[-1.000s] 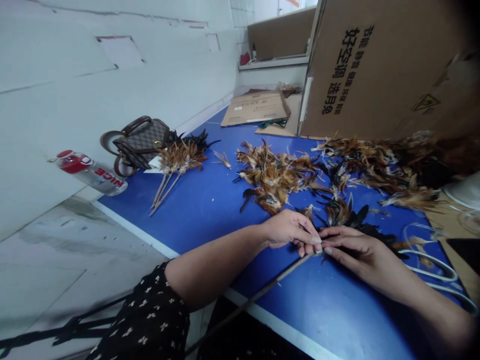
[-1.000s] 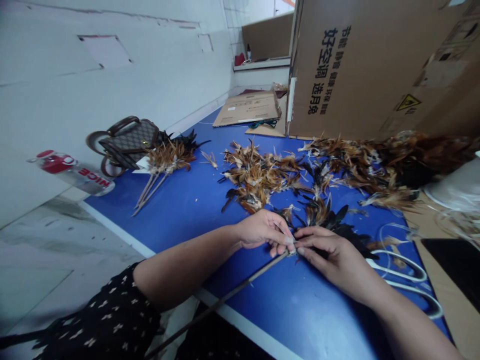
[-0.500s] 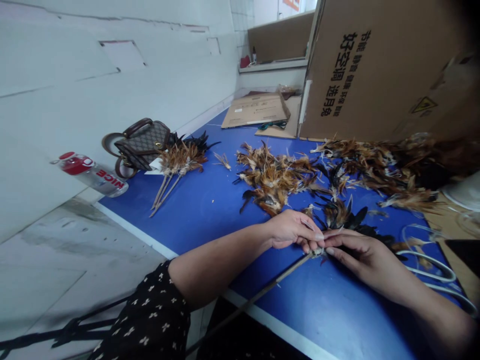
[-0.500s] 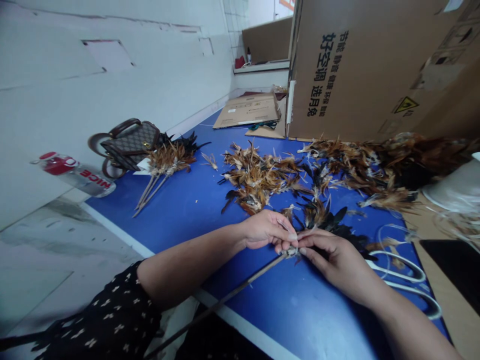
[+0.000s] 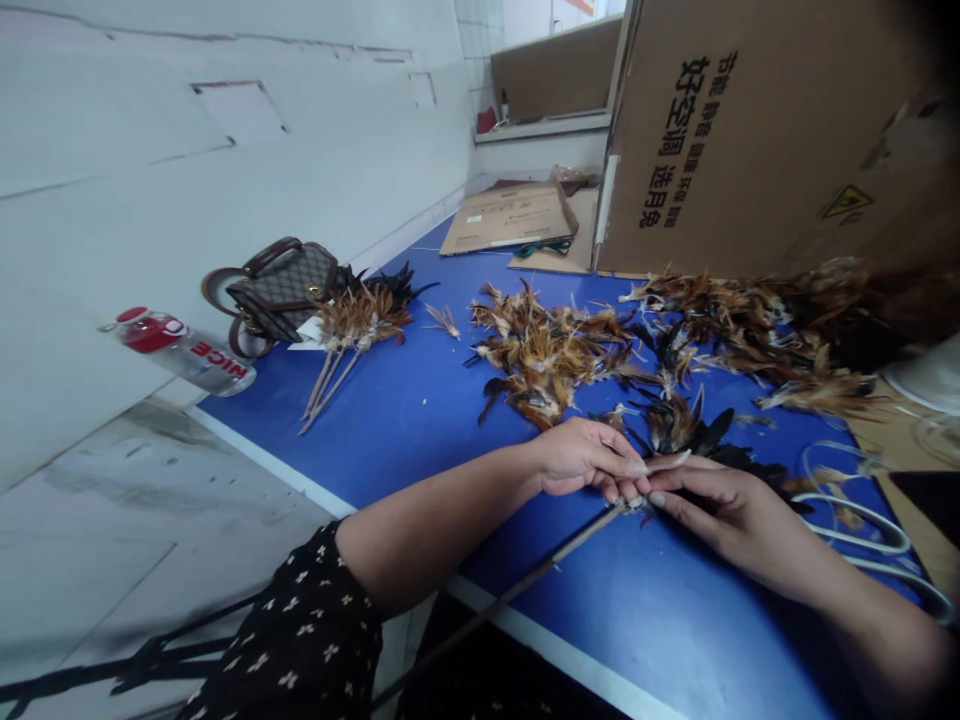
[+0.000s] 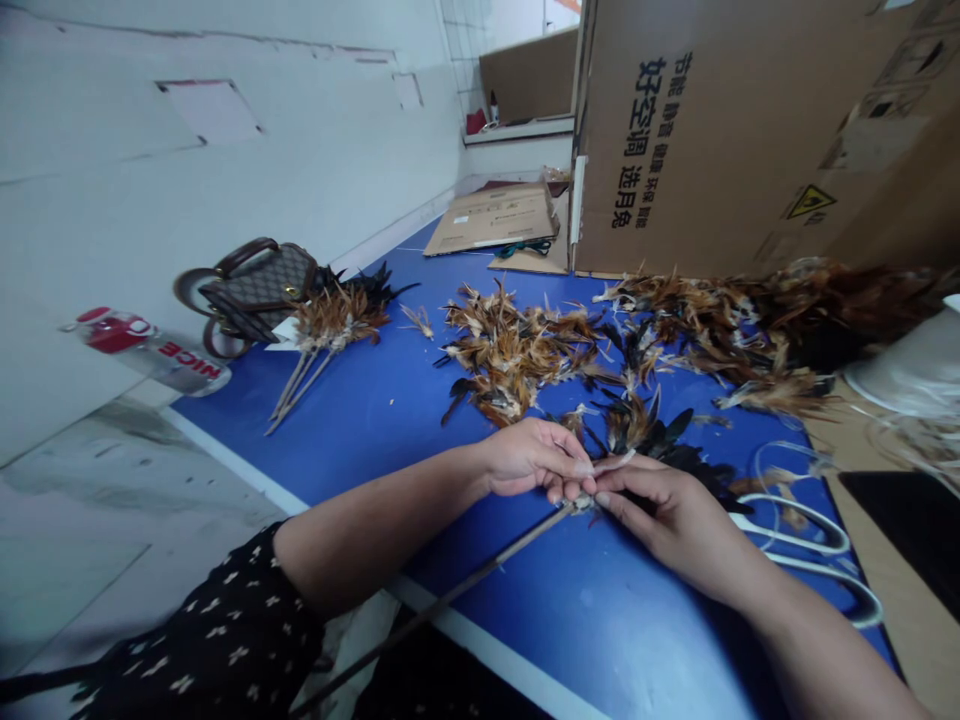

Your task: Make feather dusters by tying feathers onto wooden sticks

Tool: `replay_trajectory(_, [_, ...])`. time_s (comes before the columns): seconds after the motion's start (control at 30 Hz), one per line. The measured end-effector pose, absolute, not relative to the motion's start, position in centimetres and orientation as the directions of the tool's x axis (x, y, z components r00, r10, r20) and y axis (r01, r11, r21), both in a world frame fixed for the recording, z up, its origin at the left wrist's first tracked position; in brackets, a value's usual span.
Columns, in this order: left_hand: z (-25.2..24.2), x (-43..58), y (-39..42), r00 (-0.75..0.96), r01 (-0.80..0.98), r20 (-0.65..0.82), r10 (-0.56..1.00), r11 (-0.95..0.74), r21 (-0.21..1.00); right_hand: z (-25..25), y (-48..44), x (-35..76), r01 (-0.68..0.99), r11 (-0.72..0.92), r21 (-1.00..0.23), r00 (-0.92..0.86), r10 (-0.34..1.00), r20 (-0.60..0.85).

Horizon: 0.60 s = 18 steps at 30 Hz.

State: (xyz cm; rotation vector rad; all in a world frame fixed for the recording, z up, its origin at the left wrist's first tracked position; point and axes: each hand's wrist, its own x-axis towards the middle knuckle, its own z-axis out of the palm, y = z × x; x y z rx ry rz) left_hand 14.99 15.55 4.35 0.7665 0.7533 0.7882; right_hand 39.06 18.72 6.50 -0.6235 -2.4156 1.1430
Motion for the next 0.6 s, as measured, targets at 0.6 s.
replay_trajectory(0.6, [5.8,14.6,14.8,0.437,-0.117,-0.275,0.856,0.357,0.927,6.5,18.8,39.1,0.217,0.6,-0.77,-0.833,0.525,0.174])
